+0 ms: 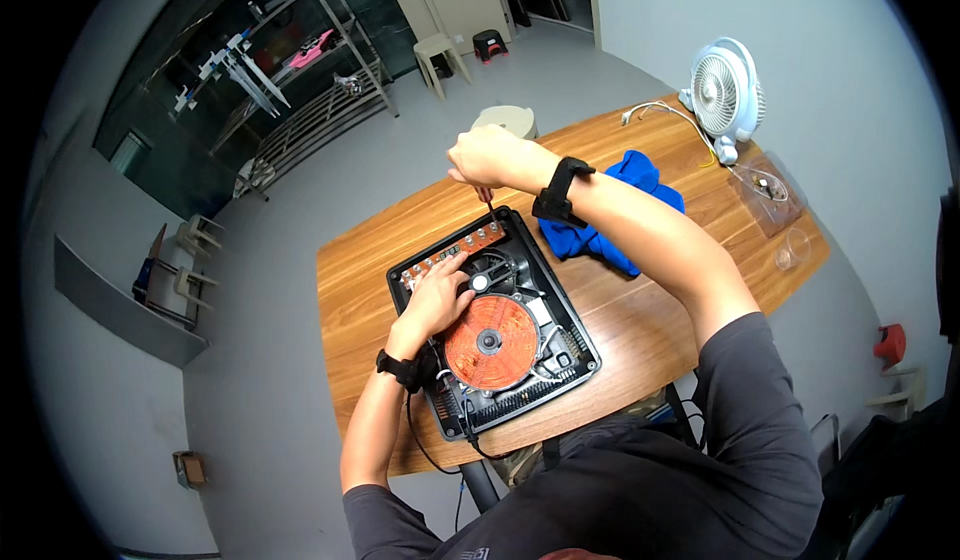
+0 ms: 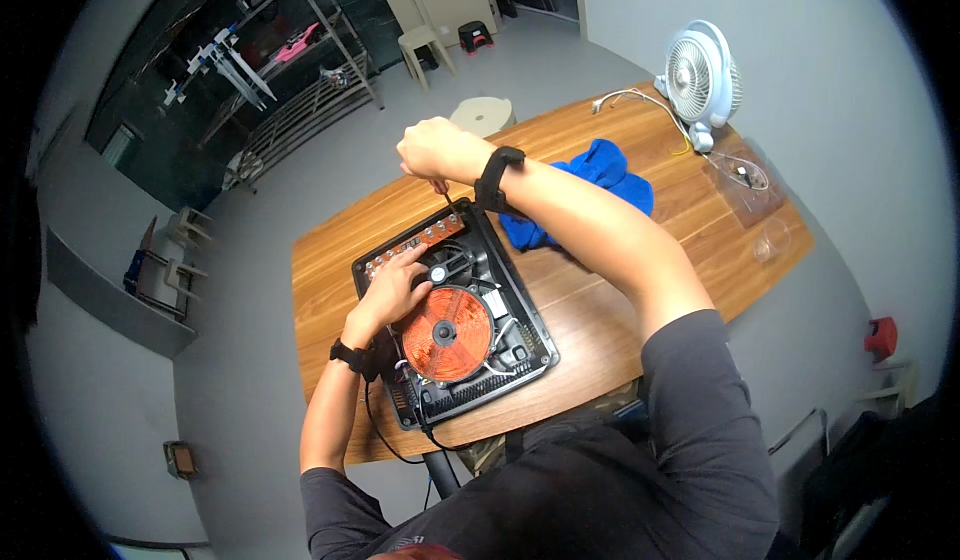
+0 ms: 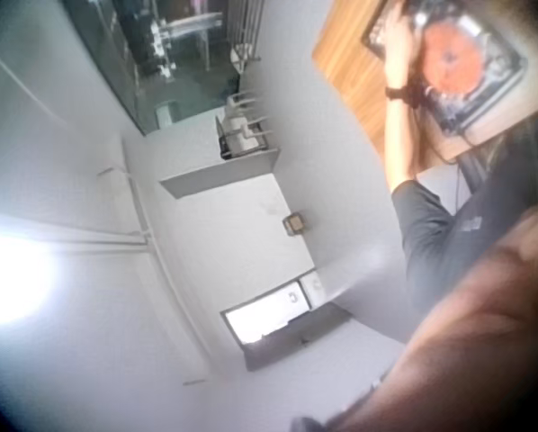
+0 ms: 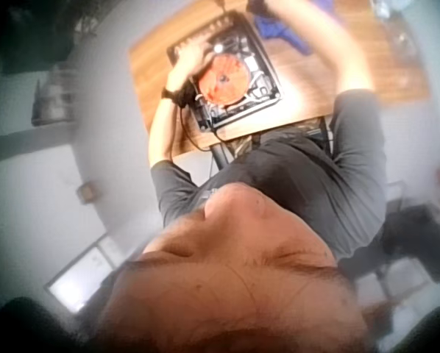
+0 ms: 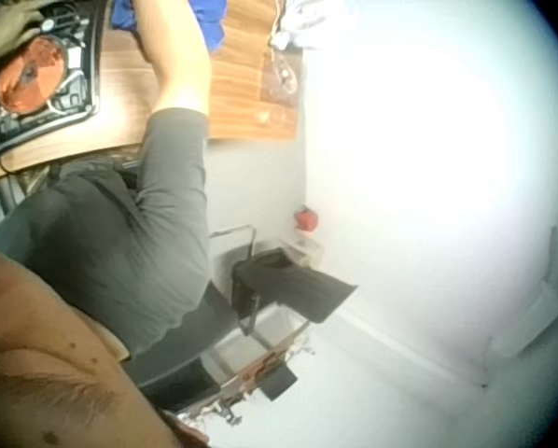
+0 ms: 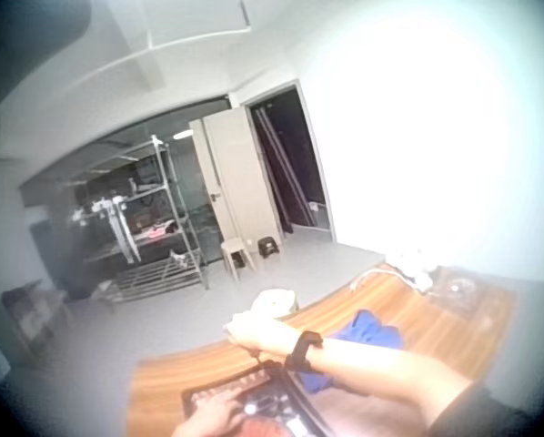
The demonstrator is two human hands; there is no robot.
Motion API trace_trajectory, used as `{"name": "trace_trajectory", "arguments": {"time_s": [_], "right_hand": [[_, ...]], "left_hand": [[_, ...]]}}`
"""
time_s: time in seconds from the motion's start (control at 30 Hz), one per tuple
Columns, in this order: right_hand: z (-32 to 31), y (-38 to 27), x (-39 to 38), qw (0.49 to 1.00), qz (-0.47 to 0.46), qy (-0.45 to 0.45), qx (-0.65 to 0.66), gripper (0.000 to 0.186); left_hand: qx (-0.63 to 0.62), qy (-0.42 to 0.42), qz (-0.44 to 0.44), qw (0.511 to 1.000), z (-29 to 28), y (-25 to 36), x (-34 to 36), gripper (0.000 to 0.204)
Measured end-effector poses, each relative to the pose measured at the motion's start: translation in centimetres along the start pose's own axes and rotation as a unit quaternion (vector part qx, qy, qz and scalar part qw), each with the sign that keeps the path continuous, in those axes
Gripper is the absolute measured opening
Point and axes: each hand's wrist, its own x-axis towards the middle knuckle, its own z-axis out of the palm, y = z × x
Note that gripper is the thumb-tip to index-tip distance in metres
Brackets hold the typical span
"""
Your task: The person uses a screwdriver to remove screws from the top and bottom of a disassembled electronic device, then flips the device over to access the underside. They continue unscrewing and repositioning the device on the table.
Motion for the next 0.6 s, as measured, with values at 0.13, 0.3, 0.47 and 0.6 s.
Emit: {"name": "trace_trajectory", "arguments": {"time_s": [0.13,0.3,0.47,0.6], "right_hand": [[-0.6,0.4,0.0,0.998,0.039,-0.037,-0.043,0.046],[-1.7,0.8,-1.2,0.995,0.018,-0.073,0.064,0.047],[-2.9,0.1,-2.2,0.975,0.059,-0.115,0.179,0.039],[-1.0,1.1,-0.1,0.991,0.051,-0.092,0.08,0.042]], "left_hand": [[0.009,0.014,0.005,1.0,-0.6,0.9,0.2,0.032],[0.012,0.014,-0.002,1.0,-0.5,0.7,-0.2,0.032],[0.001,0.012,-0.005,1.0,-0.1,0.4,-0.2,0.032],[0.003,0.013,0.005,1.0,0.1,0.4,0.5,0.031]]}}
